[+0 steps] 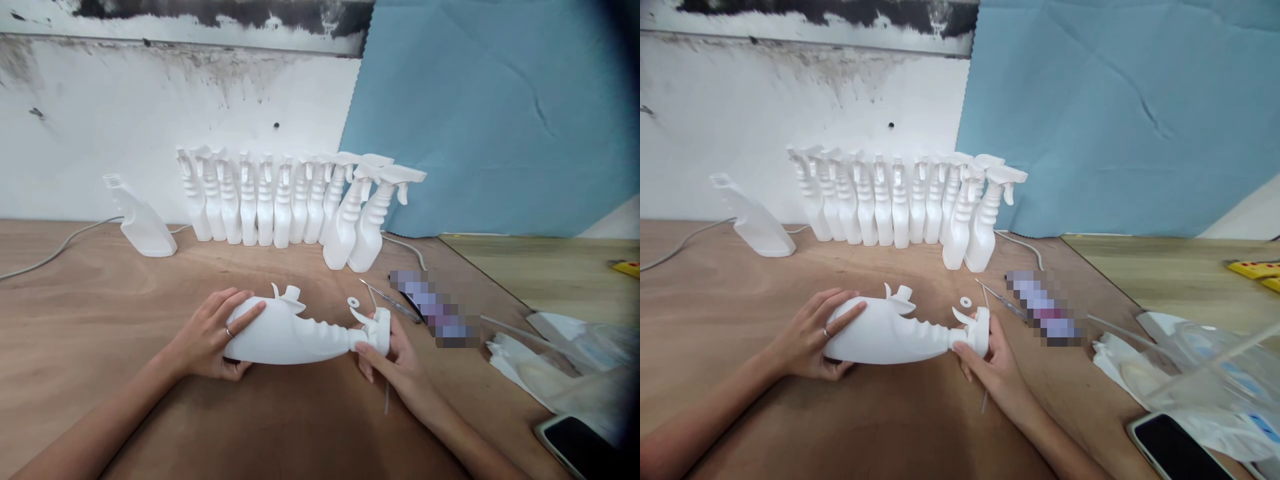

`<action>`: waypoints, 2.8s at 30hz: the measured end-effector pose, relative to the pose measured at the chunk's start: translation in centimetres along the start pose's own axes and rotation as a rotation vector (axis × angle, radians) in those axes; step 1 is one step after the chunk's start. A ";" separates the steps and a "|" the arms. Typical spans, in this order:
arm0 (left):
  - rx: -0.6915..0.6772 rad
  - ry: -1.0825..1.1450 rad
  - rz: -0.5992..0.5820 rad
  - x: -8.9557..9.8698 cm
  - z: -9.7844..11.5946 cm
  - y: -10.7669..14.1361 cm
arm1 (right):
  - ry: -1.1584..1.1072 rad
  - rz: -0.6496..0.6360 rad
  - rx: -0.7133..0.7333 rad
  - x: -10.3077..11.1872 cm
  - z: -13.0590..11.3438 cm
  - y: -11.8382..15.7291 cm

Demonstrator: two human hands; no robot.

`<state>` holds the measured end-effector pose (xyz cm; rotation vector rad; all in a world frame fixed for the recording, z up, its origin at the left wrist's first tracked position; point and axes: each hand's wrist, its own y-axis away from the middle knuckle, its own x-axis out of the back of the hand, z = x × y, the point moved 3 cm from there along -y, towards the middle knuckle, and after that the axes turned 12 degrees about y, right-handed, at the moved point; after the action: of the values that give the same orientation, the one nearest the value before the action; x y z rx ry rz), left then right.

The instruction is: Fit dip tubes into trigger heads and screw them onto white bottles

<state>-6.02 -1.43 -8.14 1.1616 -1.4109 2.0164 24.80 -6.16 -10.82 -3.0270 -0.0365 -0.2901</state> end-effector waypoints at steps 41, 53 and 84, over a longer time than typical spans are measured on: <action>-0.017 0.011 0.026 -0.3 0.5 -0.3 | -0.096 -0.003 -0.072 0.4 -0.5 -0.3; -0.064 -0.004 0.106 -0.2 1.2 -0.4 | -0.142 0.106 -0.129 0.0 -1.0 0.5; 0.456 0.994 -0.112 -0.5 3.2 -1.9 | -0.301 -0.037 -0.092 2.1 -2.6 0.4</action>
<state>-3.09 -3.52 -7.06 0.2204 -0.3975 2.3497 26.41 -6.84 -7.91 -3.1345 -0.1041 0.1673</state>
